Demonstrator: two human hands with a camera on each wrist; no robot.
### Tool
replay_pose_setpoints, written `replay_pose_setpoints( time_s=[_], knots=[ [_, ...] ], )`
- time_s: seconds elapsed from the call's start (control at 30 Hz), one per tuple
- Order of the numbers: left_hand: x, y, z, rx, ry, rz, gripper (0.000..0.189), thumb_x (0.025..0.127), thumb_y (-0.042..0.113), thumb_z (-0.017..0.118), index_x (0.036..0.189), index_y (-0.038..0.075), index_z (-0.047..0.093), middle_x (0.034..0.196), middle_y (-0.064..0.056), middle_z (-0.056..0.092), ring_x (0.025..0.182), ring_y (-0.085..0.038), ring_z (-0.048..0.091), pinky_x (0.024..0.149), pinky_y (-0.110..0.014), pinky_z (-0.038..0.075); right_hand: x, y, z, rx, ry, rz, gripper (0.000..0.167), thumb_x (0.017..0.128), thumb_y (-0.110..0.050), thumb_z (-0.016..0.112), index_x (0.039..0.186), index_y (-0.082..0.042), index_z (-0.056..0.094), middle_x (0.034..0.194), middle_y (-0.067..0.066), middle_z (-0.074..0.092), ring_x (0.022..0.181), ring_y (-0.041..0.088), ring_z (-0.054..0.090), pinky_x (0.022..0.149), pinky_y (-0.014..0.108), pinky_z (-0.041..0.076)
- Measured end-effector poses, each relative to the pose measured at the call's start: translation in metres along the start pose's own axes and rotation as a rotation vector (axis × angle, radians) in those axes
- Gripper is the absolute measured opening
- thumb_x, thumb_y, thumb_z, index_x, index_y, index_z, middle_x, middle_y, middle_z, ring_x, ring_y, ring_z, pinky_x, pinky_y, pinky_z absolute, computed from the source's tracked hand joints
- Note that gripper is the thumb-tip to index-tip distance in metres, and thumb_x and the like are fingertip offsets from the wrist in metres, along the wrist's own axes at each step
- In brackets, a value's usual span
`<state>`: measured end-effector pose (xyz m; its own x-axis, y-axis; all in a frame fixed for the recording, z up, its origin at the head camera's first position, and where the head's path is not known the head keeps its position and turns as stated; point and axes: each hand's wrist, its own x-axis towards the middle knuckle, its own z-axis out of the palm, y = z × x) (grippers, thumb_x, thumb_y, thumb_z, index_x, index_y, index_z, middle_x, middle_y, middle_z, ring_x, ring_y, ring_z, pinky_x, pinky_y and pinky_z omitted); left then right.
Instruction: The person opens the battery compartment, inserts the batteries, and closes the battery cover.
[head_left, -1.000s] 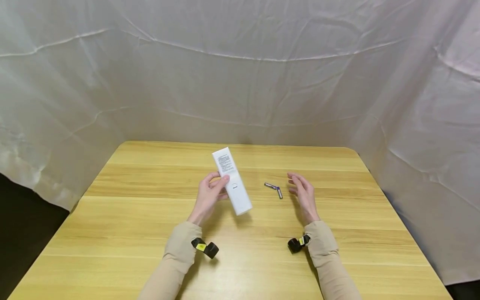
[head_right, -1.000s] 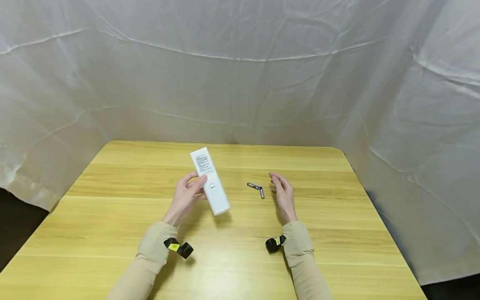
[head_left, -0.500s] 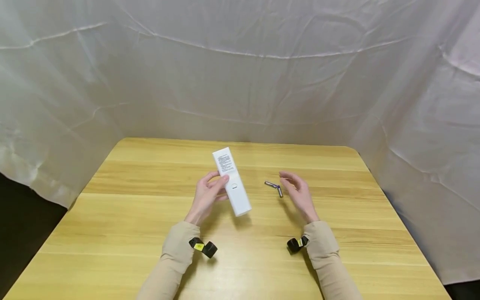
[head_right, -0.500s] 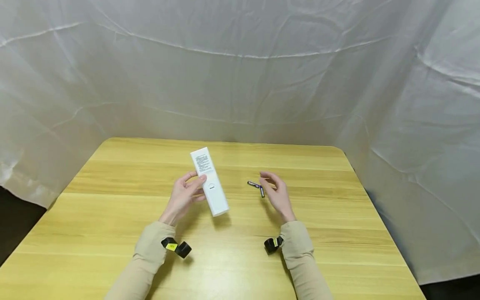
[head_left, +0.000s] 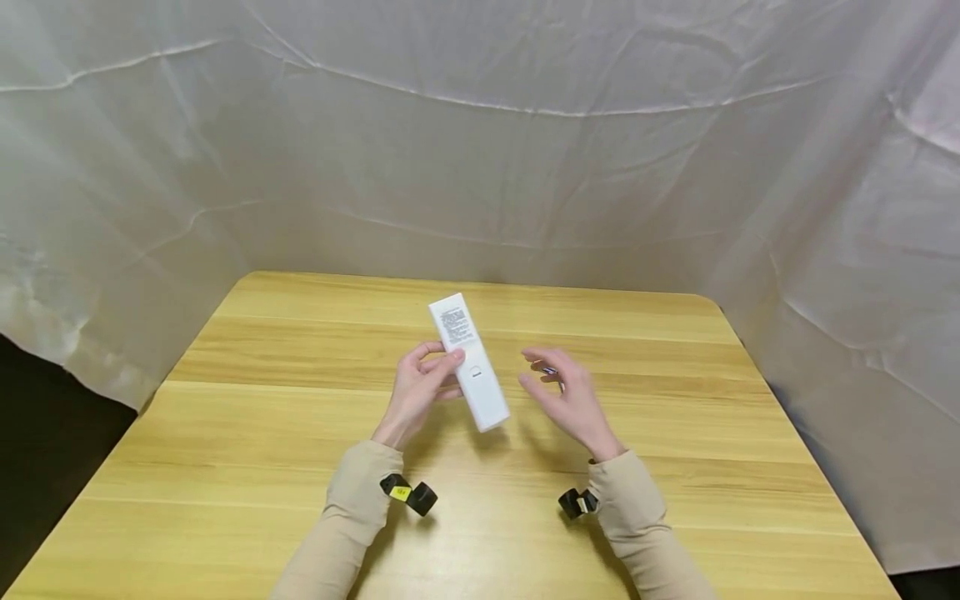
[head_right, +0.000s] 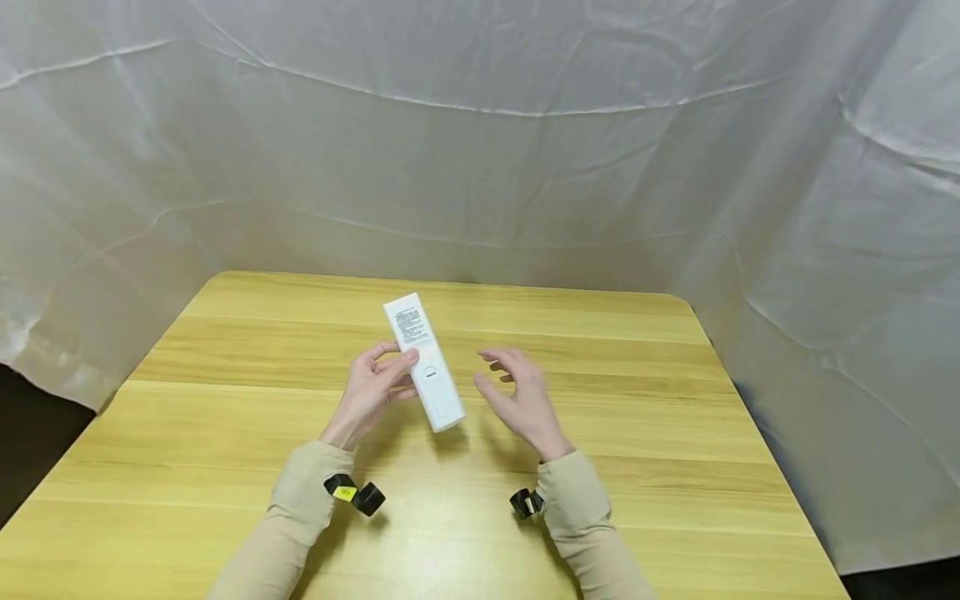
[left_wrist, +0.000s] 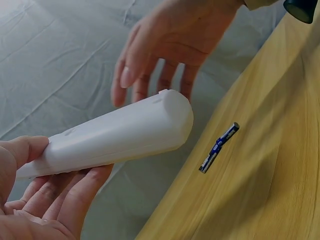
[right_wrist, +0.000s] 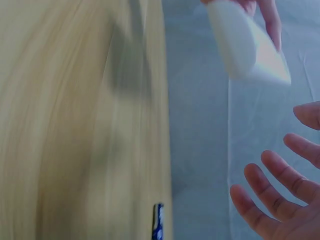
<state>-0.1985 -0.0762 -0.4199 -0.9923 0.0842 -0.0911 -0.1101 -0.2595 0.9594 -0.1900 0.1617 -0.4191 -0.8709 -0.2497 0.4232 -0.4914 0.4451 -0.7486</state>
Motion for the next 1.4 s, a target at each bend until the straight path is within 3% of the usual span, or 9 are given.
replay_pose_setpoints(
  time_s=[0.2, 0.33, 0.47, 0.57, 0.9, 1.4],
  knots=[
    [-0.001, -0.001, 0.002, -0.011, -0.012, -0.019, 0.029, 0.098, 0.008, 0.062, 0.124, -0.003, 0.054, 0.114, -0.023, 0.073, 0.081, -0.013, 0.076, 0.079, -0.035, 0.067, -0.002, -0.015, 0.012, -0.099, -0.009, -0.143, 0.036, 0.089, -0.008, 0.073, 0.123, 0.001, 0.066, 0.119, 0.019, 0.070, 0.101, 0.035, 0.067, 0.084, 0.052, 0.061],
    [-0.001, -0.001, 0.002, -0.018, -0.010, -0.022, 0.029, 0.098, 0.008, 0.063, 0.124, -0.002, 0.054, 0.114, -0.023, 0.073, 0.081, -0.013, 0.076, 0.079, -0.035, 0.067, -0.005, -0.022, 0.019, -0.146, -0.028, -0.197, 0.037, 0.090, -0.011, 0.074, 0.125, -0.001, 0.066, 0.121, 0.017, 0.069, 0.108, 0.032, 0.067, 0.091, 0.051, 0.061],
    [-0.001, -0.002, 0.003, -0.014, -0.008, -0.027, 0.031, 0.098, 0.009, 0.063, 0.125, -0.002, 0.054, 0.116, -0.024, 0.072, 0.082, -0.014, 0.076, 0.079, -0.036, 0.067, -0.007, -0.027, 0.024, -0.173, -0.059, -0.182, 0.041, 0.091, -0.016, 0.073, 0.129, -0.004, 0.064, 0.127, 0.015, 0.066, 0.117, 0.031, 0.064, 0.102, 0.051, 0.056],
    [-0.002, -0.002, 0.003, -0.015, -0.016, -0.027, 0.032, 0.098, 0.010, 0.063, 0.126, -0.002, 0.053, 0.118, -0.026, 0.070, 0.083, -0.015, 0.077, 0.080, -0.036, 0.067, -0.008, -0.028, 0.027, -0.187, -0.062, -0.179, 0.042, 0.091, -0.017, 0.074, 0.130, -0.005, 0.063, 0.128, 0.014, 0.064, 0.118, 0.030, 0.063, 0.102, 0.050, 0.057],
    [-0.003, -0.001, 0.004, -0.030, -0.007, -0.026, 0.030, 0.097, 0.009, 0.065, 0.123, -0.003, 0.055, 0.113, -0.024, 0.073, 0.080, -0.016, 0.077, 0.077, -0.035, 0.067, -0.012, -0.032, 0.036, -0.322, -0.003, -0.258, 0.044, 0.085, -0.019, 0.081, 0.125, -0.007, 0.067, 0.115, 0.012, 0.060, 0.097, 0.023, 0.063, 0.077, 0.031, 0.059],
    [-0.005, -0.001, 0.007, -0.032, 0.011, -0.016, 0.031, 0.096, 0.009, 0.066, 0.124, -0.002, 0.056, 0.112, -0.023, 0.074, 0.077, -0.015, 0.077, 0.075, -0.034, 0.067, -0.017, -0.042, 0.046, -0.367, 0.029, -0.181, 0.048, 0.082, -0.017, 0.083, 0.125, -0.005, 0.066, 0.118, 0.016, 0.056, 0.091, 0.025, 0.065, 0.069, 0.027, 0.062]
  ],
)
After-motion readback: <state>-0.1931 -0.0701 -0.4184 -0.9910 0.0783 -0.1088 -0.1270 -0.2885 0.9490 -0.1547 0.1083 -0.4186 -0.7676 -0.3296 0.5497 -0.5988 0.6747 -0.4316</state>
